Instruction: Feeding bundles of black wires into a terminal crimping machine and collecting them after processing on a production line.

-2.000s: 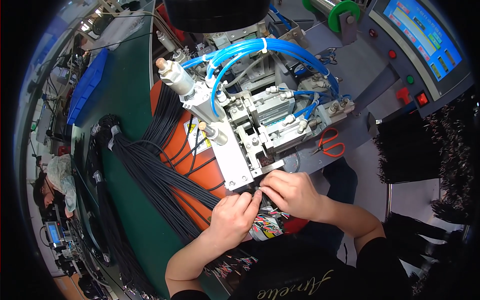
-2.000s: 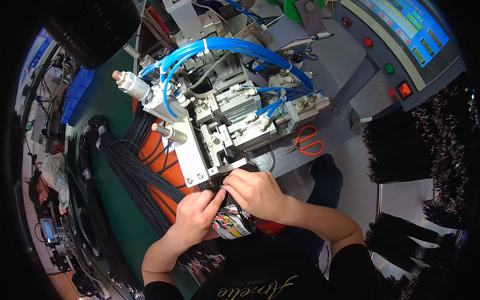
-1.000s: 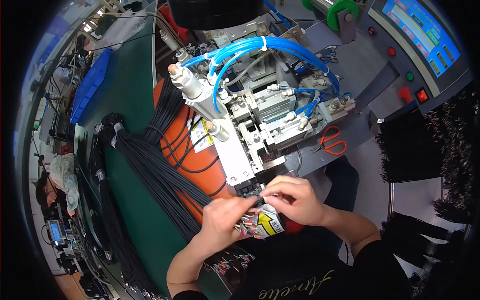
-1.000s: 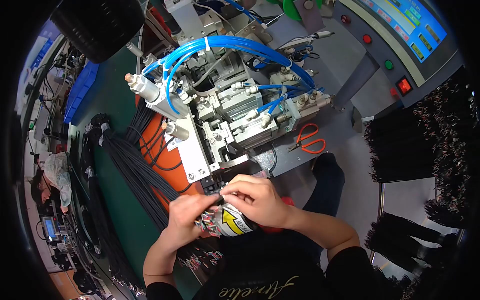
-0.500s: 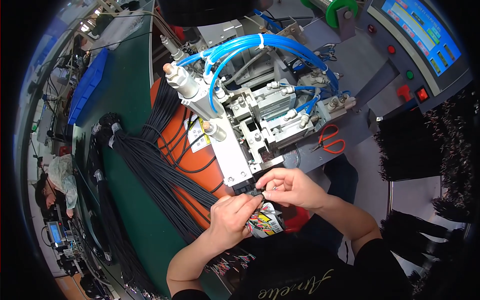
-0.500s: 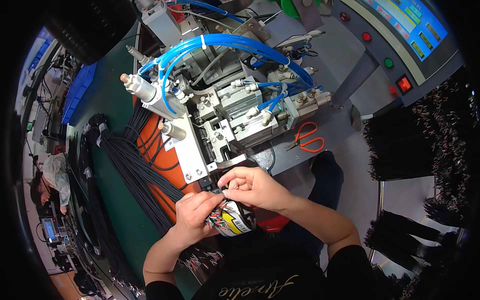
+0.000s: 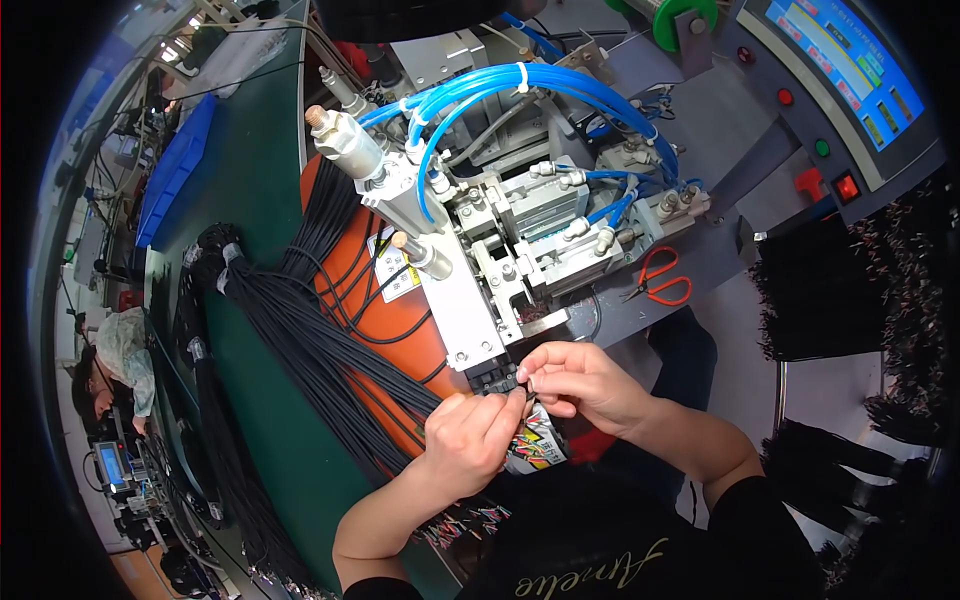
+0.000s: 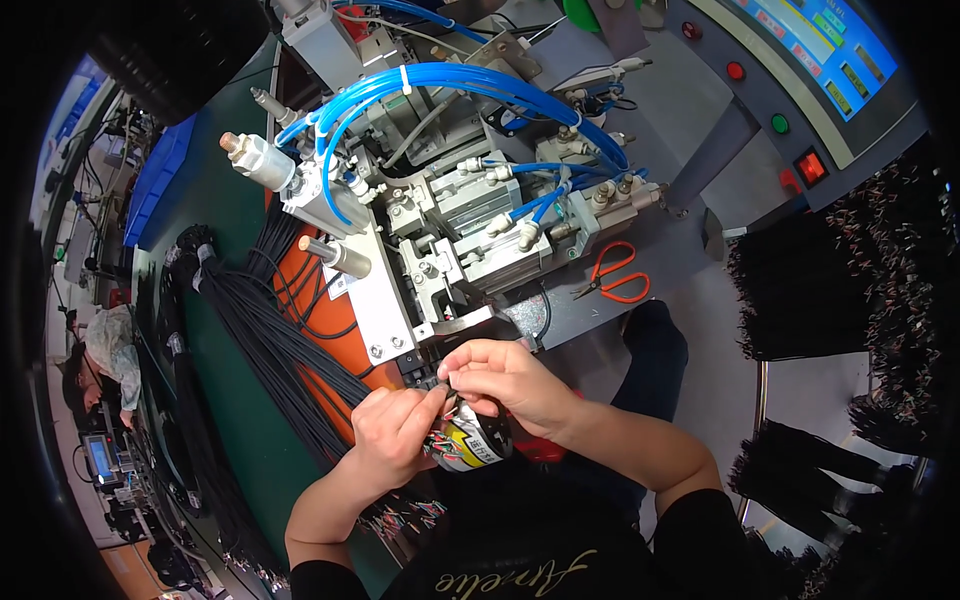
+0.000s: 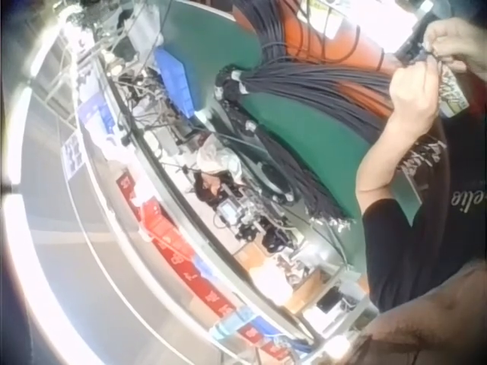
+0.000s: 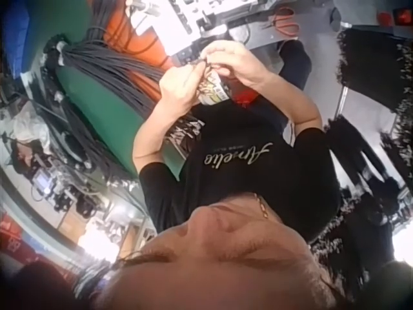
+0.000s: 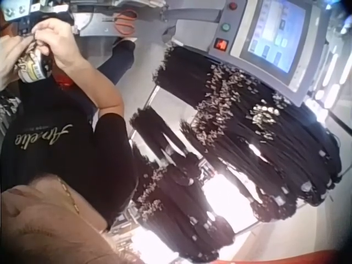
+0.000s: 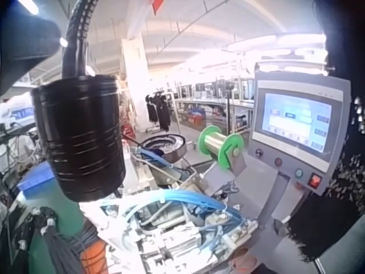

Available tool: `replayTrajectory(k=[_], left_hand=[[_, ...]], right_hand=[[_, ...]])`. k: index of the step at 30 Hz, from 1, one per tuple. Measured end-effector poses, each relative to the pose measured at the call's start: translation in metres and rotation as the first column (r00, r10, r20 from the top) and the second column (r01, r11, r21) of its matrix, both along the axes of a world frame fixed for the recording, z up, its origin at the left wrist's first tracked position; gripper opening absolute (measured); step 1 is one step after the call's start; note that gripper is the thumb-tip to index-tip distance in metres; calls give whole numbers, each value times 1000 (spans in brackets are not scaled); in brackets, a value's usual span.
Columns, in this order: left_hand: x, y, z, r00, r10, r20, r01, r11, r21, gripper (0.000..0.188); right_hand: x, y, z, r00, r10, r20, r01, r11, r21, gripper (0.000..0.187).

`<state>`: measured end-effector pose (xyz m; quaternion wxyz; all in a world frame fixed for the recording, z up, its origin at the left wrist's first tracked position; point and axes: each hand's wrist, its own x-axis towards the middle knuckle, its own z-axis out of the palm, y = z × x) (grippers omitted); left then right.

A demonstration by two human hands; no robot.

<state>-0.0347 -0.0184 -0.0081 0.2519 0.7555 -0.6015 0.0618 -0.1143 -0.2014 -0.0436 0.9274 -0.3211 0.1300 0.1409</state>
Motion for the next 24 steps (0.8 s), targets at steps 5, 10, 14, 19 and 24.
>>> replayTrajectory(k=[5, 10, 14, 19, 24], left_hand=[[5, 1, 0, 981, 11, -193, -16, 1000, -25, 23], [8, -2, -1, 939, 14, -343, -48, 995, -92, 19], [8, -3, 0, 936, 6, -352, -34, 997, -74, 17], [14, -2, 7, 848, -12, -531, -16, 999, -48, 10], [23, 4, 9, 702, -11, -712, 12, 1000, -3, 9]], right_hand=[[-10, 14, 5, 970, -34, 242, 124, 922, -367, 22], [-11, 31, 5, 709, 27, 705, 671, 281, -686, 27], [-12, 18, -1, 840, -92, 535, 458, 650, -607, 24], [-5, -1, -8, 959, -51, 278, 81, 992, -96, 20], [-2, -4, -8, 960, 16, 281, 32, 986, -164, 19]])
